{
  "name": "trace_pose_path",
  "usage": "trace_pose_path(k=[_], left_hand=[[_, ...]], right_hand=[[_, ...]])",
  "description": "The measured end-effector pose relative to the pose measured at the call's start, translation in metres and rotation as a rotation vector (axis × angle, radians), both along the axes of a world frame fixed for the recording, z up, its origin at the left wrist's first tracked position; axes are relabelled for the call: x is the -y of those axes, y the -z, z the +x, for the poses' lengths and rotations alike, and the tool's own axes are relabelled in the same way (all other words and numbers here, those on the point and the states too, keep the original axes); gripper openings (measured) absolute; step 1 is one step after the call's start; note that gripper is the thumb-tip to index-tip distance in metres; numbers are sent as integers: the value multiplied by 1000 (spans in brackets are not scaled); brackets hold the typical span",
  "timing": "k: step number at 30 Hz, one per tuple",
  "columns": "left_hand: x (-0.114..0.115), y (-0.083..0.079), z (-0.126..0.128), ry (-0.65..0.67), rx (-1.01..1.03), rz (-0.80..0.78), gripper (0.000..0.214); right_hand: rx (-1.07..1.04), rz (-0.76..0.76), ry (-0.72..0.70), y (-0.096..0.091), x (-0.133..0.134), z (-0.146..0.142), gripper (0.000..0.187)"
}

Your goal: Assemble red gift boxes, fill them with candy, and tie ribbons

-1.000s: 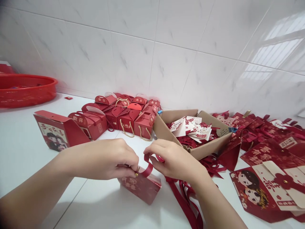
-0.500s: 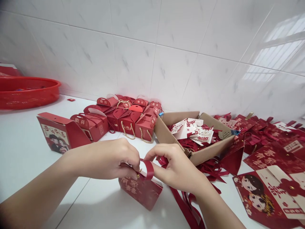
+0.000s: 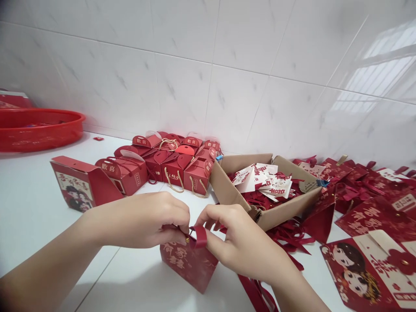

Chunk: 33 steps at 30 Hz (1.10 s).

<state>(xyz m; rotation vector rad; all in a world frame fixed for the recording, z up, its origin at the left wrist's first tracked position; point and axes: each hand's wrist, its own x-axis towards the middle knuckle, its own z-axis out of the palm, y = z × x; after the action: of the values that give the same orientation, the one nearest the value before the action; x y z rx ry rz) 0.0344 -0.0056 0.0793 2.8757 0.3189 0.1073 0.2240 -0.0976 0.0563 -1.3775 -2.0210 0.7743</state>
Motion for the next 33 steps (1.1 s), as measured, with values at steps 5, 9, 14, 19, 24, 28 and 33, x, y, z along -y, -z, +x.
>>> trace_pose_path(k=[5, 9, 14, 19, 24, 28, 33], left_hand=[[-1, 2, 0, -2, 15, 9, 20], [0, 3, 0, -19, 31, 9, 18], [-1, 4, 0, -7, 32, 39, 18], [-1, 4, 0, -5, 22, 54, 20], [-1, 4, 0, 16, 33, 19, 19], [-1, 4, 0, -24, -1, 3, 17], [0, 2, 0, -58, -26, -2, 18]], right_hand=[[-24, -16, -12, 0, -1, 0, 25], [-12, -1, -21, 1, -3, 1, 24], [-8, 16, -6, 0, -2, 2, 20], [-28, -1, -13, 1, -2, 0, 17], [-58, -38, -11, 2, -5, -2, 8], [-65, -55, -5, 3, -7, -1, 7], [-110, -52, -25, 2, -7, -1, 8]])
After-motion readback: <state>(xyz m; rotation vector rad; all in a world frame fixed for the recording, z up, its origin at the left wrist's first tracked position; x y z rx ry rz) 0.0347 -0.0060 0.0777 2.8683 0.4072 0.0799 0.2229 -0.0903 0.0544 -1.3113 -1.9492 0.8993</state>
